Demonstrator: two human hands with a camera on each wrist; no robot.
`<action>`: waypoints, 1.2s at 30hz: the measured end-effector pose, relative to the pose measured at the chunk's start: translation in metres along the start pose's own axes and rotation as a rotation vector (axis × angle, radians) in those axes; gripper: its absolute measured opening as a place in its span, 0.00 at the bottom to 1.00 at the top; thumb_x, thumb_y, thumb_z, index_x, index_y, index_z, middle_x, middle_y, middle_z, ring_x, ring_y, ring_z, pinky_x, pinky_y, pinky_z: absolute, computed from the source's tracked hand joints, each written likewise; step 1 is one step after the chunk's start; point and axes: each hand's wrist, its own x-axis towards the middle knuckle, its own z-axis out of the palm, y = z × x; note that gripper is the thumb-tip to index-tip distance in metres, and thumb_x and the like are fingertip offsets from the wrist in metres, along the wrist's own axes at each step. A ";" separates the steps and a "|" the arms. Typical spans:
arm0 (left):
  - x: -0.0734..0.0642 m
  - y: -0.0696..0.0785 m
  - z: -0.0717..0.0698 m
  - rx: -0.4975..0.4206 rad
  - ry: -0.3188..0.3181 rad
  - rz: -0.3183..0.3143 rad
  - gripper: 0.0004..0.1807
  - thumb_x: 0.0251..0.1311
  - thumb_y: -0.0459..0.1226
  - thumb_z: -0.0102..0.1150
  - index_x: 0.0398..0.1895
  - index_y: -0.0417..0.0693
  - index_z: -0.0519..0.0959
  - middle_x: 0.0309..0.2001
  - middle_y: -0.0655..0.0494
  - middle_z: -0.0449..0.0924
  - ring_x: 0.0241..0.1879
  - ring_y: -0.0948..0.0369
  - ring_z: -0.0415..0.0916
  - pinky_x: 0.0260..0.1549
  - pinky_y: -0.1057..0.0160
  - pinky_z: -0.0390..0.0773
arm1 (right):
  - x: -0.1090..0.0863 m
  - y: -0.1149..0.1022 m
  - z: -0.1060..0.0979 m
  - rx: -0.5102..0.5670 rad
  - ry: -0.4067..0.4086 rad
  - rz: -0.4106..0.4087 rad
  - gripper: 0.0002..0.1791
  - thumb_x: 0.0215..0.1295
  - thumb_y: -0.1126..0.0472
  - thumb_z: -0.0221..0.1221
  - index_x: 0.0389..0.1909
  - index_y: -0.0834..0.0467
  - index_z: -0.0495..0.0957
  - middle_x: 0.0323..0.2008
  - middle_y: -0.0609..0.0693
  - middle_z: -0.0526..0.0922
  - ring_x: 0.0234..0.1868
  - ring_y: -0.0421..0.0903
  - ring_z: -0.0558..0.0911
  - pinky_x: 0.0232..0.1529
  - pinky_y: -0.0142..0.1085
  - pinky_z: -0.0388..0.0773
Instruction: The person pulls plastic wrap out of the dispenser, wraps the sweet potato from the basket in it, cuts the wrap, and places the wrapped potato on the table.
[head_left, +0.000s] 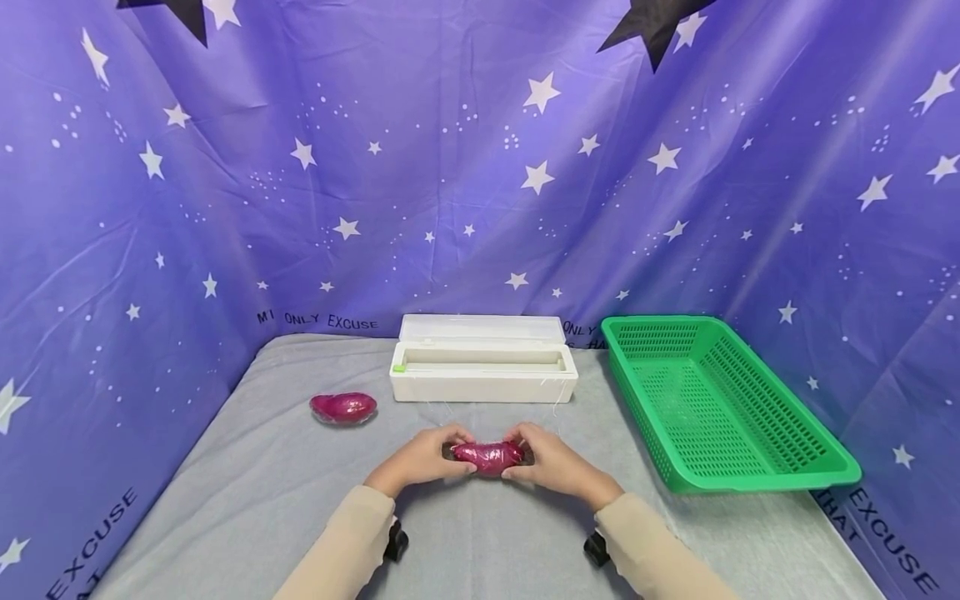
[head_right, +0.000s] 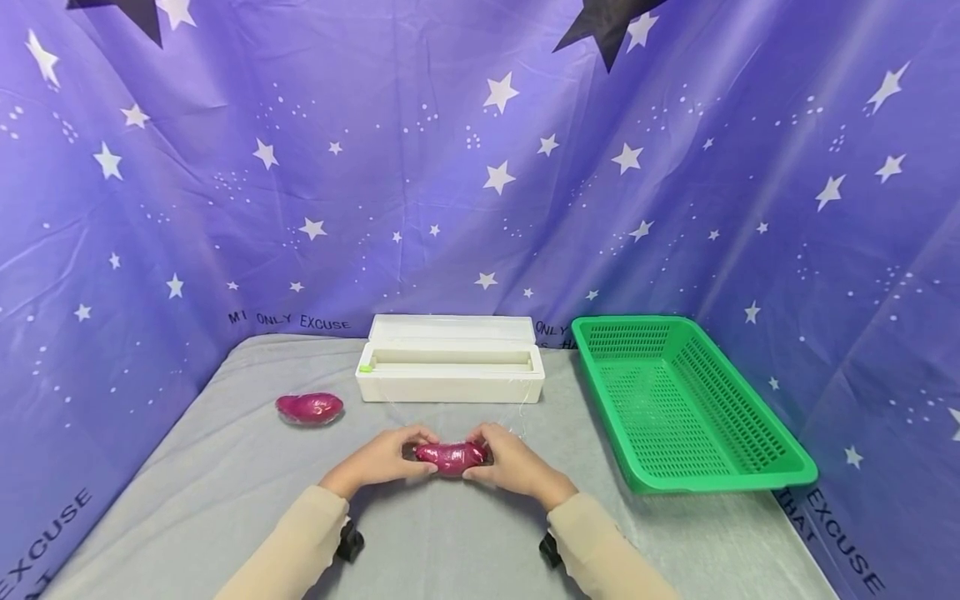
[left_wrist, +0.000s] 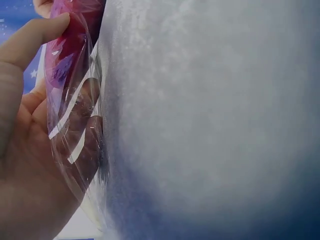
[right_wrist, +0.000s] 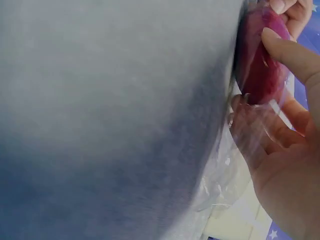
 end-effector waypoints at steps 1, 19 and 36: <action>0.000 -0.001 0.000 0.002 0.009 0.003 0.19 0.57 0.46 0.73 0.50 0.53 0.81 0.42 0.60 0.84 0.25 0.66 0.79 0.39 0.61 0.78 | 0.001 0.000 -0.001 0.004 -0.009 0.004 0.24 0.58 0.57 0.73 0.51 0.60 0.75 0.45 0.49 0.80 0.42 0.43 0.81 0.45 0.37 0.80; 0.000 -0.001 -0.010 0.105 0.129 -0.099 0.17 0.64 0.52 0.64 0.47 0.51 0.85 0.37 0.58 0.83 0.35 0.60 0.79 0.40 0.54 0.79 | 0.029 0.006 -0.021 0.053 -0.198 0.024 0.18 0.72 0.54 0.60 0.55 0.59 0.75 0.44 0.49 0.83 0.42 0.42 0.81 0.48 0.41 0.78; 0.019 0.030 -0.012 0.542 0.232 0.196 0.23 0.51 0.50 0.76 0.50 0.56 0.84 0.48 0.60 0.82 0.50 0.57 0.78 0.53 0.49 0.74 | 0.045 0.003 -0.040 -0.069 -0.242 0.126 0.19 0.73 0.51 0.57 0.53 0.60 0.83 0.41 0.50 0.76 0.40 0.44 0.73 0.42 0.42 0.74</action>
